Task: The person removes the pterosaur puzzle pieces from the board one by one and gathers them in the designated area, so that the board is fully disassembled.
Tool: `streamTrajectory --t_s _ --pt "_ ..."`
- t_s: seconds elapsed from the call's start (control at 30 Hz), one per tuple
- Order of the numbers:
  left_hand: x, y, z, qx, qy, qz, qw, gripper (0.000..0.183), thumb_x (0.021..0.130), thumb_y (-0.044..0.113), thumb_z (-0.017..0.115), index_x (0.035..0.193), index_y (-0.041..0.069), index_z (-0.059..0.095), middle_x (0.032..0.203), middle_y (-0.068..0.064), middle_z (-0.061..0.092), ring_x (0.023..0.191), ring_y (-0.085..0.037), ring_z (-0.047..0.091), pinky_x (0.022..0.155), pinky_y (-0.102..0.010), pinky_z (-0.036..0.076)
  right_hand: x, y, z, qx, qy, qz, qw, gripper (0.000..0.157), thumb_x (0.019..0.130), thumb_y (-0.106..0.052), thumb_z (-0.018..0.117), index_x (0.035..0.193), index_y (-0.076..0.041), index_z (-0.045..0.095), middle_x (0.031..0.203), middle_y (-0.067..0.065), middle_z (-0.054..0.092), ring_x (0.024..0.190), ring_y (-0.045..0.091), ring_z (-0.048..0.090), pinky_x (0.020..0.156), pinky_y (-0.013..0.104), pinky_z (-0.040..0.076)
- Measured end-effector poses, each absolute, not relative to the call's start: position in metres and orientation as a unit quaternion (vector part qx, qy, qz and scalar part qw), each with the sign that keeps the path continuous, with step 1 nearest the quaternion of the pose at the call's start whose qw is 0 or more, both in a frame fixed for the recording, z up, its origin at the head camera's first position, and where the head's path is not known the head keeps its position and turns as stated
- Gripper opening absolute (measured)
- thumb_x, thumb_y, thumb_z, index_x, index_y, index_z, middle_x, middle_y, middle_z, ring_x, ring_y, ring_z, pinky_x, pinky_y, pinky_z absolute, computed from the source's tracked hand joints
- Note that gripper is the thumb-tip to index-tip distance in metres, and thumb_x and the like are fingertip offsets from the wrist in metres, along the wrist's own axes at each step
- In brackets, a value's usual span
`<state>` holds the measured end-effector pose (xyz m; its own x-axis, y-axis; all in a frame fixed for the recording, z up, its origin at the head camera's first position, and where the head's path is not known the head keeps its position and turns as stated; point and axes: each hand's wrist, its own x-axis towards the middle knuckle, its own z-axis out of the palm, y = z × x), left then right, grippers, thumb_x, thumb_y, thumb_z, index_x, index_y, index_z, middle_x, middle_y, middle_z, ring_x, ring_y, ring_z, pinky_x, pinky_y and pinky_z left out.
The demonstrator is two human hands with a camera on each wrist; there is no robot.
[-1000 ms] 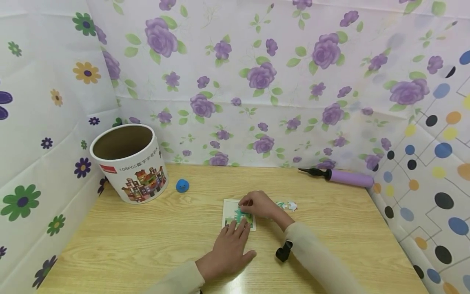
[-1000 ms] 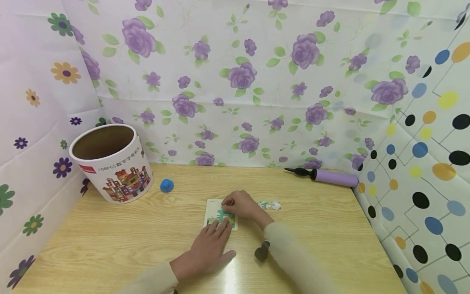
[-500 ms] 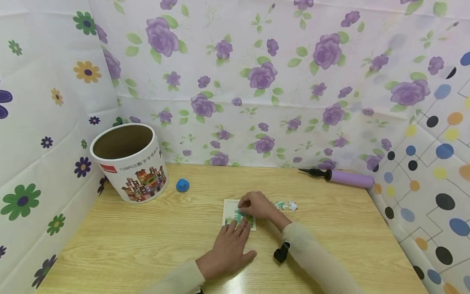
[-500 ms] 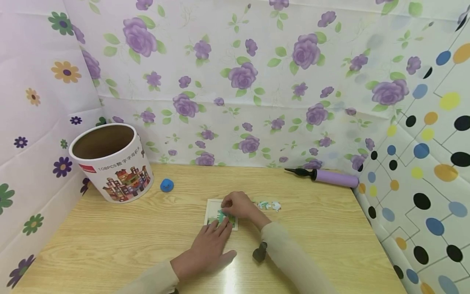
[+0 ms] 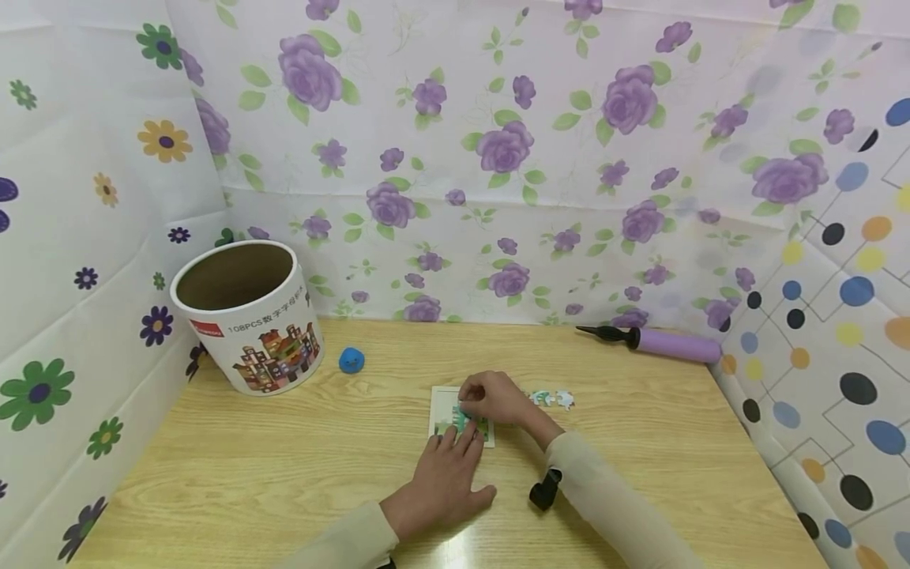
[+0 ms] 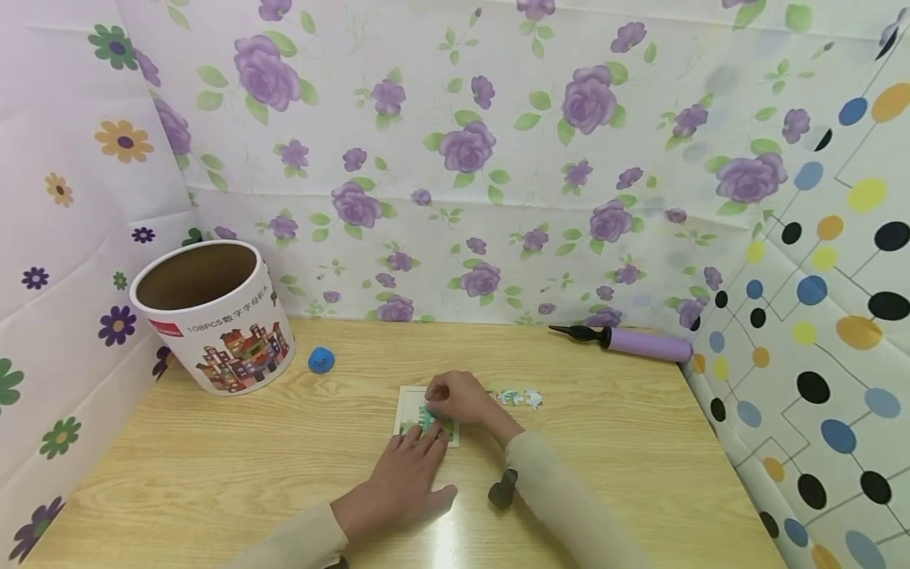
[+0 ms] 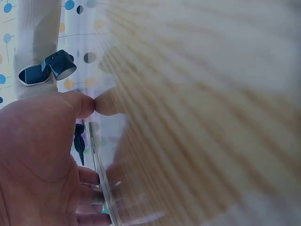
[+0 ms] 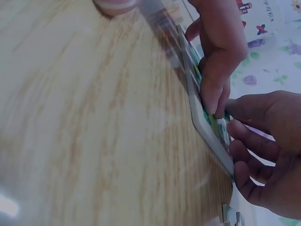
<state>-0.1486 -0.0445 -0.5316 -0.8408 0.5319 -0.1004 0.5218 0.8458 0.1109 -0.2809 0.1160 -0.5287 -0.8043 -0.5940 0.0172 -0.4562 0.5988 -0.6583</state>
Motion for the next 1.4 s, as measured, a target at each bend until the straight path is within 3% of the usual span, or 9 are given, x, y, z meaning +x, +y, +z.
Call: streamTrajectory --t_s 0.3,0.7,1.2,1.4 --pt "-0.147 -0.046 -0.532 0.284 0.957 0.031 0.058 0.081 0.102 0.066 0.038 0.159 0.009 0.033 0.167 -0.009 0.029 0.147 -0.031 0.033 0.108 -0.050 0.039 -0.279 0.123 -0.520 -0.281 0.880 -0.371 0.092 0.006 0.098 -0.020 0.071 0.103 -0.019 0.075 0.093 -0.009 0.072 0.085 0.007 0.066 0.076 0.030 0.056" --pt "-0.145 -0.053 -0.531 0.280 0.951 0.094 0.090 0.082 0.103 0.062 0.043 0.161 0.005 0.030 0.169 -0.014 0.022 0.155 -0.039 0.020 0.119 -0.058 0.026 -0.275 0.169 -0.507 -0.255 0.889 -0.377 0.049 0.007 0.097 -0.020 0.073 0.102 -0.016 0.076 0.091 -0.009 0.070 0.084 0.009 0.065 0.075 0.033 0.055" --pt "-0.145 -0.053 -0.529 0.287 0.948 0.103 0.093 0.082 0.103 0.061 0.043 0.161 0.004 0.029 0.169 -0.016 0.021 0.155 -0.039 0.019 0.120 -0.058 0.027 -0.264 0.229 -0.506 -0.220 0.905 -0.362 0.038 0.004 0.095 -0.020 0.075 0.098 -0.019 0.077 0.089 -0.007 0.071 0.083 0.011 0.065 0.072 0.032 0.053" --pt "-0.143 -0.053 -0.525 0.289 0.947 0.103 0.099 0.080 0.104 0.058 0.043 0.160 0.002 0.029 0.169 -0.017 0.021 0.155 -0.040 0.019 0.120 -0.057 0.026 -0.260 0.246 -0.513 -0.211 0.910 -0.355 0.037 0.005 0.095 -0.020 0.075 0.096 -0.015 0.077 0.088 -0.007 0.071 0.081 0.010 0.064 0.074 0.031 0.053"
